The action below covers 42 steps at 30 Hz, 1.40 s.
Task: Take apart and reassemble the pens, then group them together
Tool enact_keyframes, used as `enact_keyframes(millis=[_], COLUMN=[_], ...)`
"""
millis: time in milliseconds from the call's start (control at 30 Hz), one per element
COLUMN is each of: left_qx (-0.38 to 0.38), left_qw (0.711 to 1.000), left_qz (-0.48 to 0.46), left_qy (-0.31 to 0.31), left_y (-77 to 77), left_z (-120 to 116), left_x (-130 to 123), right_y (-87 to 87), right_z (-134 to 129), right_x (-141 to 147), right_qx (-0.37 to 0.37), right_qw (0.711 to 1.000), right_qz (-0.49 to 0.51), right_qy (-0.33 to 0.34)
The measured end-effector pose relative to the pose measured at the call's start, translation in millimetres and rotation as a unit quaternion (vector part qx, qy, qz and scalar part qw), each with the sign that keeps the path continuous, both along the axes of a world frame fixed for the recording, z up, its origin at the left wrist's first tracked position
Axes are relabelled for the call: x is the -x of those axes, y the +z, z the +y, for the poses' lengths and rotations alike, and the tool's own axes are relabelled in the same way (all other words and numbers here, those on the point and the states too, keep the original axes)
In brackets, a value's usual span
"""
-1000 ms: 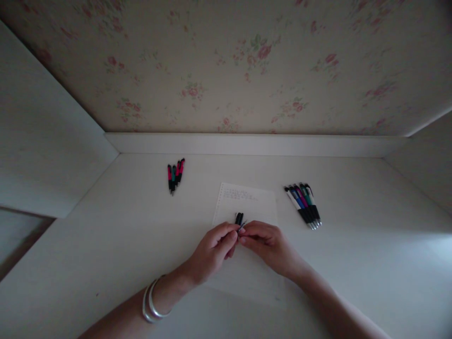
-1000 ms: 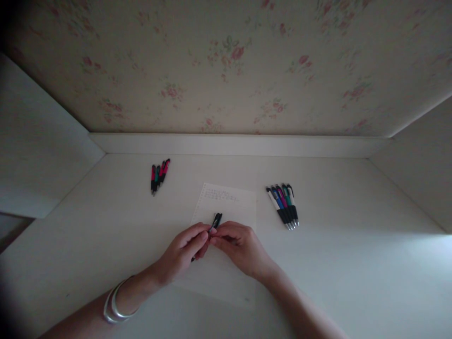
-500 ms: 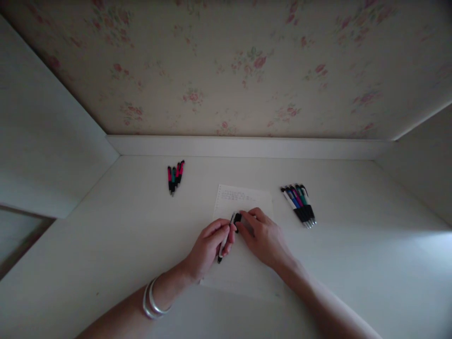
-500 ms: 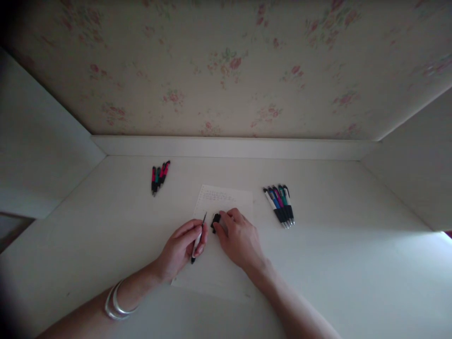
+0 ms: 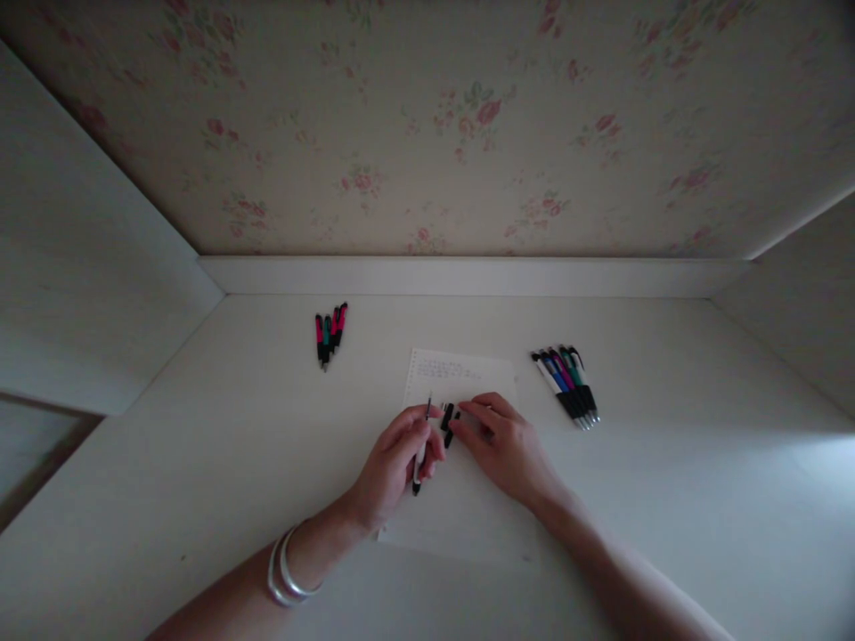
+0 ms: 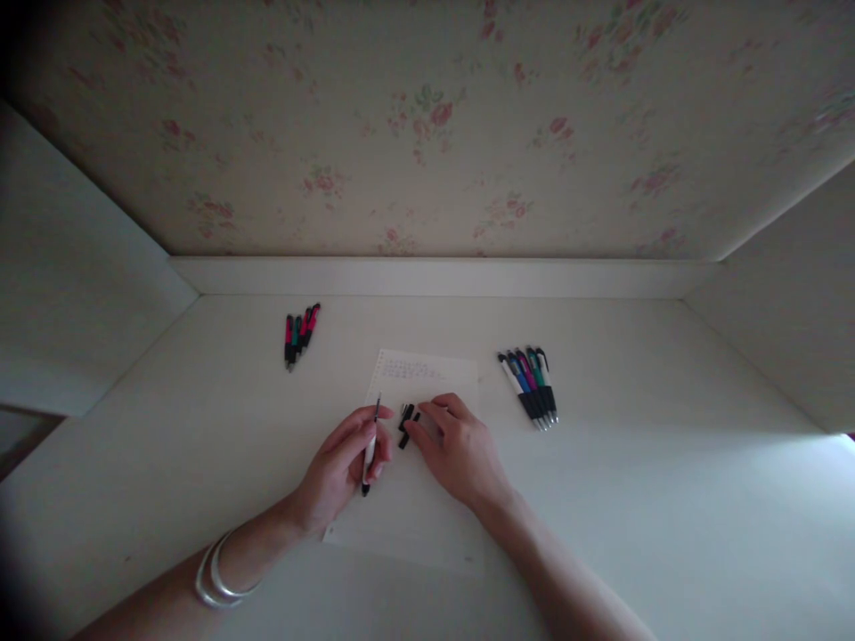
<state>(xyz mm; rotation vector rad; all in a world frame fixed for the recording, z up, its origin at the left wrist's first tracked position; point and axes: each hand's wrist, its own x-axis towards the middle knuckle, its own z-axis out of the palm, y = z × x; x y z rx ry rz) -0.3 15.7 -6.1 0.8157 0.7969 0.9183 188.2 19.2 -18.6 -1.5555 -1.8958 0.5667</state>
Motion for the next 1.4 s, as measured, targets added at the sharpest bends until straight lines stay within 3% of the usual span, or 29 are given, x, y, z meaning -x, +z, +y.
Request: enact_keyframes(millis=[267,533,600,700,800,900,1133,1400], left_qx=[-0.008,-0.007,-0.009,-0.002,0.012,0.02,0.014,-0.001], left_qw=[1.0,0.998,0.998,0.997,0.993,0.986,0.981,0.978], left_qz=[0.007,0.065,0.065,0.072,0.104,0.136,0.15,0.161], left_qy=[0.027,0.018,0.011,-0.009,-0.056,-0.099,-0.121,-0.131], left_y=[0.6,-0.6,-2.1,-2.3,1.5,7.0,7.2,5.0], left_z=[-1,2,2,4,5,6,7,7], left_x=[-3,-2,-2,-2,0,1,1,2], right_y=[4.4,3.1,1.9,2.3,5.3,8.3,4.7,1.9], right_z=[-3,0,0,1,4,6,6,6], right_x=[3,-2,-5,-10,-16,-21,-26,-28], right_qx=[0.015,0.068,0.112,0.167,0.163,0.144,0.176,0.194], right_qw=[0.999,0.993,0.979,0.934,0.882,0.851,0.83,0.833], right_qz=[-0.032,0.096,0.172,0.315,0.438,0.498,0.526,0.518], right_qy=[0.003,-0.01,-0.008,-0.024,-0.067,-0.086,-0.05,-0.022])
